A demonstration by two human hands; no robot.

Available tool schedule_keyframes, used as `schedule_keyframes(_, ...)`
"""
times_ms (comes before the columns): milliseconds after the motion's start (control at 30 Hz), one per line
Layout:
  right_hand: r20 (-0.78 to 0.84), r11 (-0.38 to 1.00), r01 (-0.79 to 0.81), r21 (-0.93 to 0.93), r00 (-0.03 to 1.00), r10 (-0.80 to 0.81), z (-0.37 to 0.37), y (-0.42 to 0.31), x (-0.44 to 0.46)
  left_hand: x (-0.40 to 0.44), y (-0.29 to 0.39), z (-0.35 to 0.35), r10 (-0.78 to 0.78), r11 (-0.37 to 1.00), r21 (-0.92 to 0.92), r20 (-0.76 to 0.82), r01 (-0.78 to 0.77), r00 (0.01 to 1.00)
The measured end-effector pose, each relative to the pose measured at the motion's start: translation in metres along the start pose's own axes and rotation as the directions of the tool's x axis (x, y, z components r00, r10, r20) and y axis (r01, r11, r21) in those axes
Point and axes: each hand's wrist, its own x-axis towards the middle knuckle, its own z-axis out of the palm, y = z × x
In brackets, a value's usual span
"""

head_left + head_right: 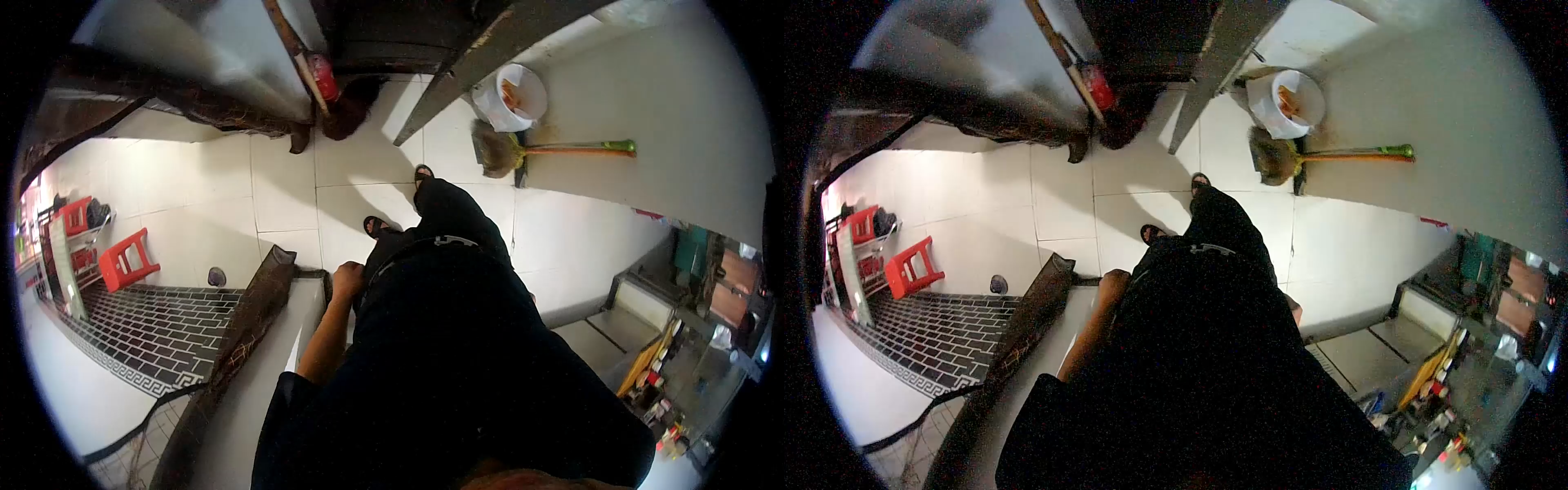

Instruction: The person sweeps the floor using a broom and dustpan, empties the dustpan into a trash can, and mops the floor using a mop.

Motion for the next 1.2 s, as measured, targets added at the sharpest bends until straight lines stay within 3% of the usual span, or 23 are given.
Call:
schedule_keyframes(133, -0.048, 0.994, 0.100, 0.037, 0.994, -0.098, 0.005, 0.006, -0.003, -0.005, -0.010, 0.002, -0.038, 0.988, -0.149, 0.033, 0.043, 0.999)
schedule_keyframes(233, 0.052, 0.923, 0.266, -0.279, 0.964, -0.262, -0.001, 0.007, -0.003, -0.003, -0.019, 0.007, 0.011, 0.996, -0.085, -0.005, -0.012, 1.000)
schedule_keyframes(267, 0.053, 0.922, 0.267, -0.279, 0.963, -0.263, -0.003, 0.022, 0.003, -0.002, -0.019, 0.006, 0.011, 0.996, -0.086, -0.006, -0.011, 1.000)
schedule_keyframes(367, 0.023, 0.936, 0.075, -0.343, 0.997, -0.072, -0.010, 0.073, 0.018, -0.001, -0.023, 0.009, 0.045, 0.990, -0.134, 0.005, -0.044, 0.999)
schedule_keyframes(467, 0.179, 0.879, 0.099, -0.467, 0.984, -0.016, -0.016, 0.046, 0.009, 0.000, -0.029, 0.012, 0.028, 0.991, -0.131, 0.005, -0.027, 1.000)
schedule_keyframes(533, 0.175, 0.906, 0.012, -0.423, 0.982, 0.069, -0.020, 0.031, -0.003, 0.014, -0.045, 0.022, 0.234, 0.966, 0.107, 0.020, -0.235, 0.972)
schedule_keyframes(567, 0.165, 0.917, -0.030, -0.397, 0.981, 0.103, -0.022, 0.026, -0.008, 0.015, -0.044, 0.024, 0.237, 0.966, 0.106, 0.018, -0.238, 0.971)
schedule_keyframes(633, 0.151, 0.926, -0.089, -0.368, 0.977, 0.154, -0.027, 0.021, -0.016, 0.000, -0.025, 0.010, 0.054, 0.996, -0.070, 0.022, -0.052, 0.998)
schedule_keyframes(667, 0.148, 0.928, -0.111, -0.357, 0.974, 0.174, -0.029, 0.019, -0.020, 0.003, -0.031, 0.013, 0.053, 0.996, -0.069, 0.026, -0.051, 0.998)
schedule_keyframes(733, 0.144, 0.928, -0.143, -0.344, 0.969, 0.202, -0.034, 0.014, -0.026, 0.015, -0.051, 0.026, 0.397, 0.883, 0.251, 0.046, -0.396, 0.916)
schedule_keyframes(767, 0.147, 0.927, -0.158, -0.341, 0.965, 0.218, -0.036, 0.012, -0.030, 0.014, -0.056, 0.030, 0.393, 0.885, 0.251, 0.048, -0.392, 0.918)
schedule_keyframes(833, 0.151, 0.924, -0.178, -0.339, 0.959, 0.240, -0.039, 0.009, -0.034, 0.006, -0.045, 0.021, 0.213, 0.975, -0.056, -0.057, -0.216, 0.975)
schedule_keyframes(867, 0.156, 0.922, -0.185, -0.341, 0.956, 0.249, -0.041, 0.005, -0.035, 0.003, -0.042, 0.018, 0.208, 0.976, -0.059, -0.061, -0.212, 0.976)
schedule_keyframes(933, 0.162, 0.918, -0.193, -0.346, 0.952, 0.261, -0.045, 0.000, -0.036, -0.001, -0.033, 0.015, 0.043, 0.982, -0.185, 0.002, -0.042, 0.999)
schedule_keyframes(1033, 0.174, 0.911, -0.210, -0.355, 0.942, 0.286, -0.052, -0.011, -0.044, -0.019, -0.014, 0.002, -0.015, 0.970, -0.243, 0.007, 0.016, 1.000)
schedule_keyframes(1067, 0.172, 0.908, -0.221, -0.356, 0.940, 0.296, -0.054, -0.014, -0.047, -0.014, -0.023, 0.008, -0.010, 0.970, -0.244, 0.009, 0.012, 1.000)
schedule_keyframes(1133, 0.168, 0.903, -0.237, -0.357, 0.935, 0.312, -0.060, -0.022, -0.055, 0.007, -0.059, 0.039, 0.168, 0.986, 0.025, -0.009, -0.168, 0.986)
schedule_keyframes(1200, 0.164, 0.898, -0.254, -0.359, 0.930, 0.329, -0.069, -0.028, -0.063, 0.013, -0.075, 0.051, 0.192, 0.981, 0.040, -0.002, -0.192, 0.981)
